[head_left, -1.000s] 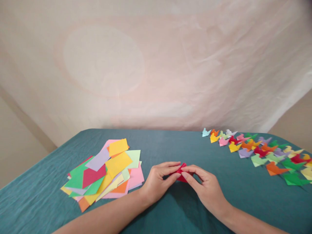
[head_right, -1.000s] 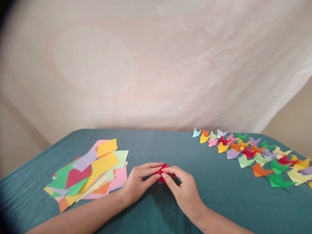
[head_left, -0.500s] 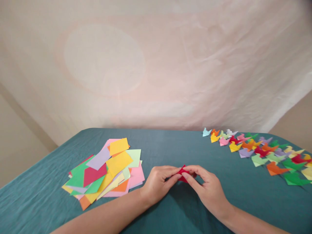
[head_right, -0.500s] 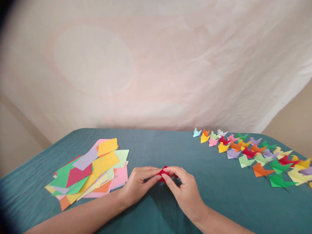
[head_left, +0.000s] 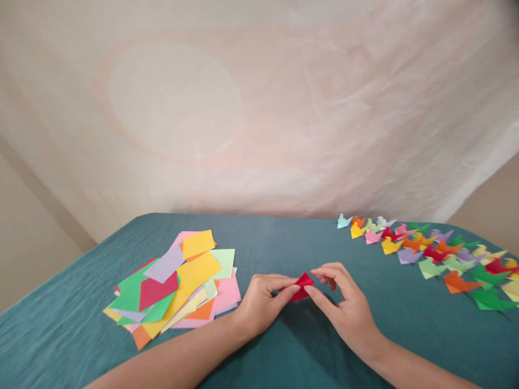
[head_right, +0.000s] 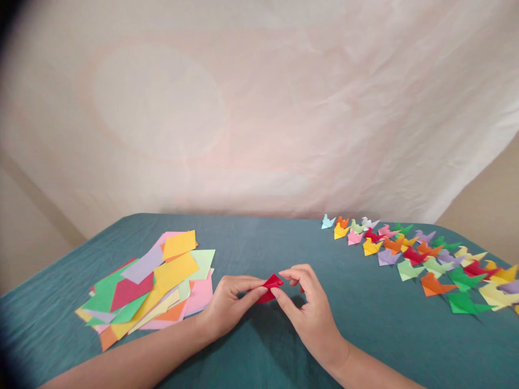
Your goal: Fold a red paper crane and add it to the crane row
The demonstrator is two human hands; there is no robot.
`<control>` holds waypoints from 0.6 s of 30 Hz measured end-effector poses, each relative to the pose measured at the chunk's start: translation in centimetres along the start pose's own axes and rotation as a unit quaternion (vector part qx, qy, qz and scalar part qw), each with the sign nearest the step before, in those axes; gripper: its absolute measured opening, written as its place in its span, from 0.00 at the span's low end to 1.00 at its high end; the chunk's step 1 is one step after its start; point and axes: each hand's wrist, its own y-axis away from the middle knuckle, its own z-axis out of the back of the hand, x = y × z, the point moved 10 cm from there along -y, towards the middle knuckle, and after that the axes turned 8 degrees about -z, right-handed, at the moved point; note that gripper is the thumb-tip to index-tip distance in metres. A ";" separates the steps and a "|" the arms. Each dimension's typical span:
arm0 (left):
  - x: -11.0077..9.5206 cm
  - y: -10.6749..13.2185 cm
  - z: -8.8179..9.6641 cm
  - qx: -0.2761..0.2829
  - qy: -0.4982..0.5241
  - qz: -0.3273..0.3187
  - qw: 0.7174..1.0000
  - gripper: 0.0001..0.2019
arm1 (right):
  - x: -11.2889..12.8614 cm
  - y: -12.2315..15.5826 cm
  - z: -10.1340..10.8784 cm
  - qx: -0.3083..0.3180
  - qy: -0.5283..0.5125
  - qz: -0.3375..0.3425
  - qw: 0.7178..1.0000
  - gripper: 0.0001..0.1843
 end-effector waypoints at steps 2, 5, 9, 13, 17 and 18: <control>0.3 0.0 0.1 -0.004 0.007 0.009 1.000 0.12 | -0.3 -0.2 -0.1 0.006 -0.004 -0.006 1.000 0.11; 0.6 0.0 0.0 -0.001 0.015 0.022 1.000 0.12 | -0.8 -0.3 -0.7 0.038 -0.028 -0.025 0.999 0.12; 0.6 0.0 -0.3 0.010 0.021 0.029 0.999 0.12 | -1.1 -0.2 -1.4 0.076 -0.064 -0.044 0.994 0.10; 0.4 0.0 -0.4 0.014 0.026 0.026 0.999 0.12 | -1.4 -0.2 -1.9 0.096 -0.086 -0.066 0.990 0.09; 0.5 0.0 -0.5 0.013 0.022 0.023 0.999 0.12 | -1.3 -0.2 -2.3 0.118 -0.095 -0.080 0.985 0.09; 0.5 0.0 -0.5 0.013 0.021 0.022 0.999 0.12 | -1.2 -0.2 -2.3 0.120 -0.096 -0.081 0.985 0.09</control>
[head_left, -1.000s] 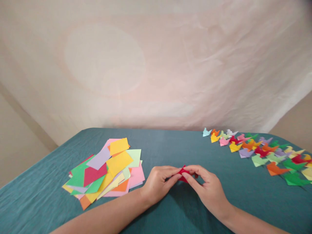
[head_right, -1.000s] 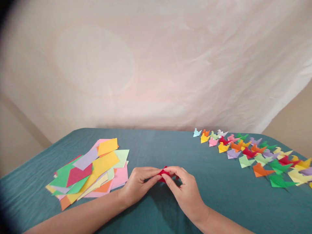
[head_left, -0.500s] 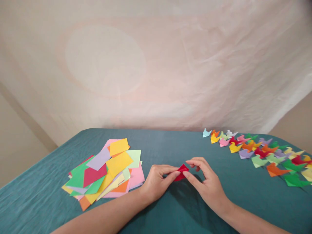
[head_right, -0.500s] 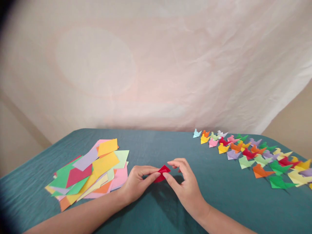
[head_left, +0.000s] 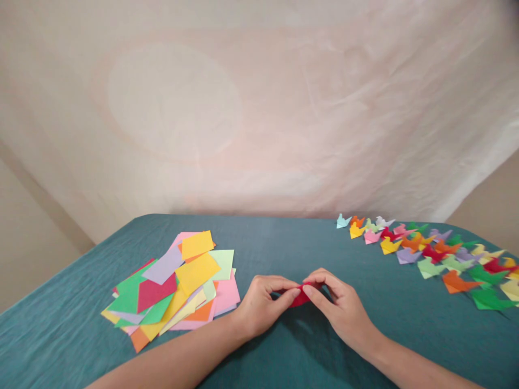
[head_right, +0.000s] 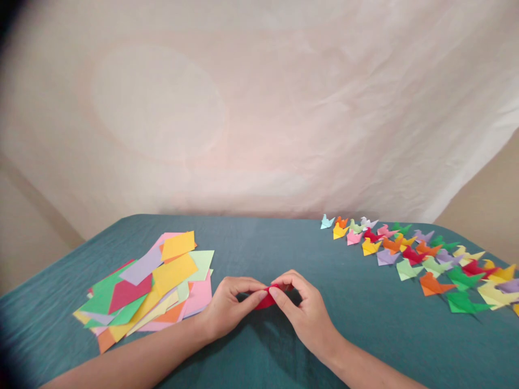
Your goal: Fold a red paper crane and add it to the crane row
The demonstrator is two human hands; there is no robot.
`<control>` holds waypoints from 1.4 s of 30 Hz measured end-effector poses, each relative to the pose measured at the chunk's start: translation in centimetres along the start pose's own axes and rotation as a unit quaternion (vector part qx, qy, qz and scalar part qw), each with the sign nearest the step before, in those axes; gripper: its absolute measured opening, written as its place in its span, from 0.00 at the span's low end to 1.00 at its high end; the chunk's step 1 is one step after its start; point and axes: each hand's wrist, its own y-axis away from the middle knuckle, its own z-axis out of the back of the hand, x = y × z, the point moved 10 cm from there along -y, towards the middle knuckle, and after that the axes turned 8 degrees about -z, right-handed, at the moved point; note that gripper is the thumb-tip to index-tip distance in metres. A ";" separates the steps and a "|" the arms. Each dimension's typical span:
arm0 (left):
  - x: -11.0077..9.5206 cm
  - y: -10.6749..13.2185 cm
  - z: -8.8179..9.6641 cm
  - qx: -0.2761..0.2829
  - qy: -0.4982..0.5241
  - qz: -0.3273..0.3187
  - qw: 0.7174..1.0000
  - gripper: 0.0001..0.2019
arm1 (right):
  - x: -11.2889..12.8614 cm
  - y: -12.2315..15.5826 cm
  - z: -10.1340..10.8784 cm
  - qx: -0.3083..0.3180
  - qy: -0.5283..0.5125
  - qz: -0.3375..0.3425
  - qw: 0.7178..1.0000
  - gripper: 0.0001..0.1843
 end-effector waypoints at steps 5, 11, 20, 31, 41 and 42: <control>0.0 0.0 0.0 0.001 -0.006 0.000 1.000 0.12 | 0.0 0.0 0.0 0.004 -0.001 -0.005 1.000 0.11; 0.3 0.0 -0.1 0.006 -0.008 0.014 1.000 0.11 | 0.1 0.1 -0.1 0.008 -0.007 -0.011 1.000 0.11; 1.0 0.0 -0.1 -0.008 0.012 0.055 0.998 0.11 | 0.2 0.3 -0.6 0.023 -0.014 -0.013 1.000 0.11; 1.4 0.1 0.0 -0.020 0.032 0.066 0.997 0.11 | 0.6 0.2 -0.5 0.026 -0.011 0.003 1.000 0.10; 2.0 0.3 -0.3 -0.019 0.070 0.087 0.994 0.11 | 0.2 0.2 -1.0 0.051 -0.034 -0.016 0.998 0.12; 2.1 0.3 -0.3 -0.021 0.076 0.092 0.993 0.11 | 0.1 0.2 -1.0 0.053 -0.041 -0.023 0.997 0.13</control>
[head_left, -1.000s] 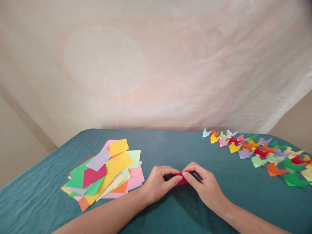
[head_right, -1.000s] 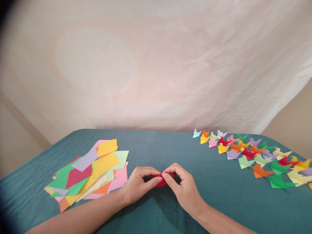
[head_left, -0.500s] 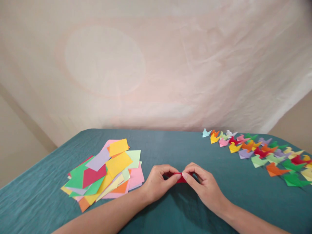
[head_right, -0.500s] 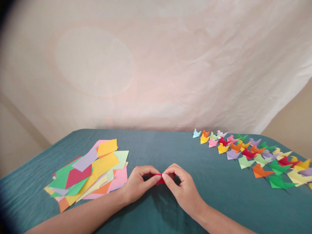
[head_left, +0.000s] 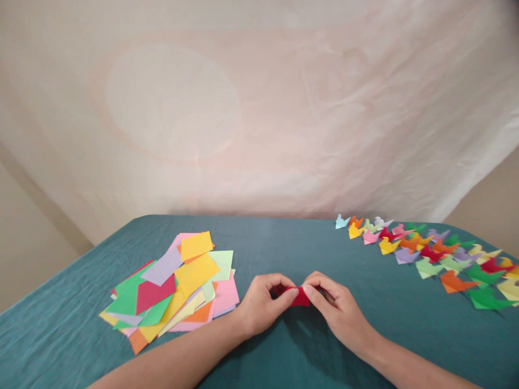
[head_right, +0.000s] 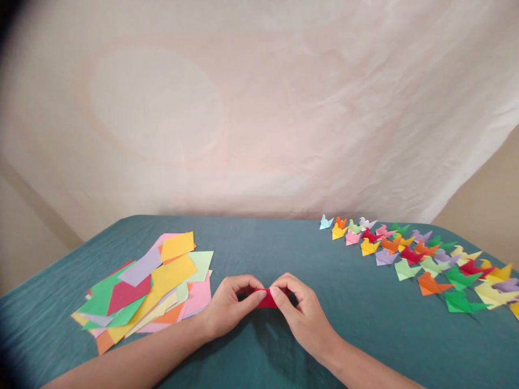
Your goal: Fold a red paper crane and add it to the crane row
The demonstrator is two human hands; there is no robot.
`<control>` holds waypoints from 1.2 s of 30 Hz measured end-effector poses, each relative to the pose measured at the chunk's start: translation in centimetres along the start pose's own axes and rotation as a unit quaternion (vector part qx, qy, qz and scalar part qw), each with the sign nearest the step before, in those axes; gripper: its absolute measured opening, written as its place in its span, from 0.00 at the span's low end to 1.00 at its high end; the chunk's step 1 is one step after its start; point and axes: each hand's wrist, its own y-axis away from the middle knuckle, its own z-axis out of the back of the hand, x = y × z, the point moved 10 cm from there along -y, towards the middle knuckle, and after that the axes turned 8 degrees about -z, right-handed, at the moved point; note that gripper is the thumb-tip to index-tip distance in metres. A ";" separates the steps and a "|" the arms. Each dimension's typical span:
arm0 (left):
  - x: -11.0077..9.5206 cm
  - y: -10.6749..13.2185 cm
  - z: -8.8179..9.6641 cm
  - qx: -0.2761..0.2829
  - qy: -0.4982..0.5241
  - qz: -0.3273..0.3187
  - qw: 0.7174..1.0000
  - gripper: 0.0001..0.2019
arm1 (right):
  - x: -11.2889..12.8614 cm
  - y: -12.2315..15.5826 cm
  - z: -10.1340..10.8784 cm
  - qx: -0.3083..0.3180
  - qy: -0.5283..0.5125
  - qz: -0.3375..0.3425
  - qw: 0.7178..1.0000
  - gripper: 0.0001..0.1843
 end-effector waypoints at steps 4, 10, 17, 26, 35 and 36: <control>0.6 -0.1 0.0 -0.003 0.035 0.019 0.999 0.12 | -0.6 -0.2 0.3 -0.008 -0.031 -0.027 0.999 0.17; 0.7 -0.1 0.2 -0.009 0.052 0.019 0.998 0.11 | -1.1 -0.3 -0.5 0.022 -0.003 -0.038 0.999 0.14; 0.2 -0.1 0.3 -0.007 0.003 -0.004 1.000 0.10 | -1.2 -0.3 -0.7 0.017 0.038 -0.032 0.999 0.13; -1.5 -0.2 0.8 -0.006 -0.077 -0.067 0.995 0.09 | -0.5 -0.2 -0.9 0.013 0.078 -0.001 0.997 0.14; -0.4 -0.3 0.9 -0.013 -0.042 -0.037 0.998 0.12 | -0.1 -0.3 -0.7 -0.006 0.113 0.021 0.993 0.14; -0.3 -0.3 1.0 -0.017 -0.035 -0.032 0.999 0.12 | -0.2 -0.3 -0.6 -0.007 0.114 0.019 0.993 0.14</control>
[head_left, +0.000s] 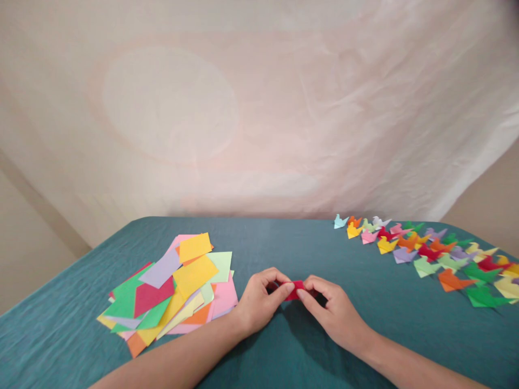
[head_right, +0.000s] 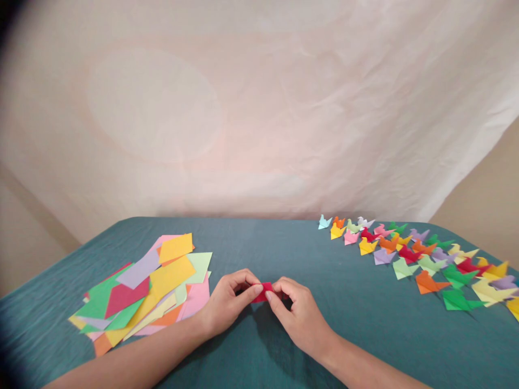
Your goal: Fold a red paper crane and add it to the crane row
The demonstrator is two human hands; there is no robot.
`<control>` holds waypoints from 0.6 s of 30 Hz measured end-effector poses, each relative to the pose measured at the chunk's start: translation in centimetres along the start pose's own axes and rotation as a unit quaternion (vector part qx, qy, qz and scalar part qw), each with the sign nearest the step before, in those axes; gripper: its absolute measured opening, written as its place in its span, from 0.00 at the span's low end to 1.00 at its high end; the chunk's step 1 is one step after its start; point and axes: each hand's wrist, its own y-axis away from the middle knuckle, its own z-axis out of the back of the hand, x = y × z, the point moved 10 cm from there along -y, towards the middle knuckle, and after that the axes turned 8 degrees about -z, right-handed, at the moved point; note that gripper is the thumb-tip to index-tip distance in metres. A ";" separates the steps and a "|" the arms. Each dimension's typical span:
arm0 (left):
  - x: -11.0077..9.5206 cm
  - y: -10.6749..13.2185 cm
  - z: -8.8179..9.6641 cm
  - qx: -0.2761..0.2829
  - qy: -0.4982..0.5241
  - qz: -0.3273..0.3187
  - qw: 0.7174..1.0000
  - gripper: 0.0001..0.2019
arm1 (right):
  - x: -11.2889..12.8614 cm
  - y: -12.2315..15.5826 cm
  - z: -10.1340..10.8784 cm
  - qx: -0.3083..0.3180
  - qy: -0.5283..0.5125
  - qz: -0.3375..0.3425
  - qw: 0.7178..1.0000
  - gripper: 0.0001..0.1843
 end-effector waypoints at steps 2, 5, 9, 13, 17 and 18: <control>0.3 0.0 0.1 -0.009 0.013 0.009 1.000 0.13 | -0.1 0.0 0.0 0.003 0.002 -0.002 1.000 0.14; 0.6 -0.1 0.2 -0.019 0.037 0.023 0.999 0.13 | -0.4 0.0 -0.1 0.006 0.005 -0.009 1.000 0.15; 0.7 -0.2 0.2 -0.025 0.060 0.031 0.997 0.13 | -0.4 -0.1 0.2 -0.004 0.017 -0.010 1.000 0.15; 0.6 -0.2 0.2 -0.029 0.075 0.036 0.996 0.14 | -0.4 -0.1 0.3 -0.010 0.018 -0.011 1.000 0.15; 0.8 -0.3 0.2 -0.029 0.090 0.042 0.995 0.14 | -0.5 -0.1 0.2 -0.001 0.000 -0.017 1.000 0.16; 0.8 -0.3 0.2 -0.030 0.093 0.043 0.994 0.14 | -0.4 -0.1 0.2 0.002 -0.004 -0.016 1.000 0.17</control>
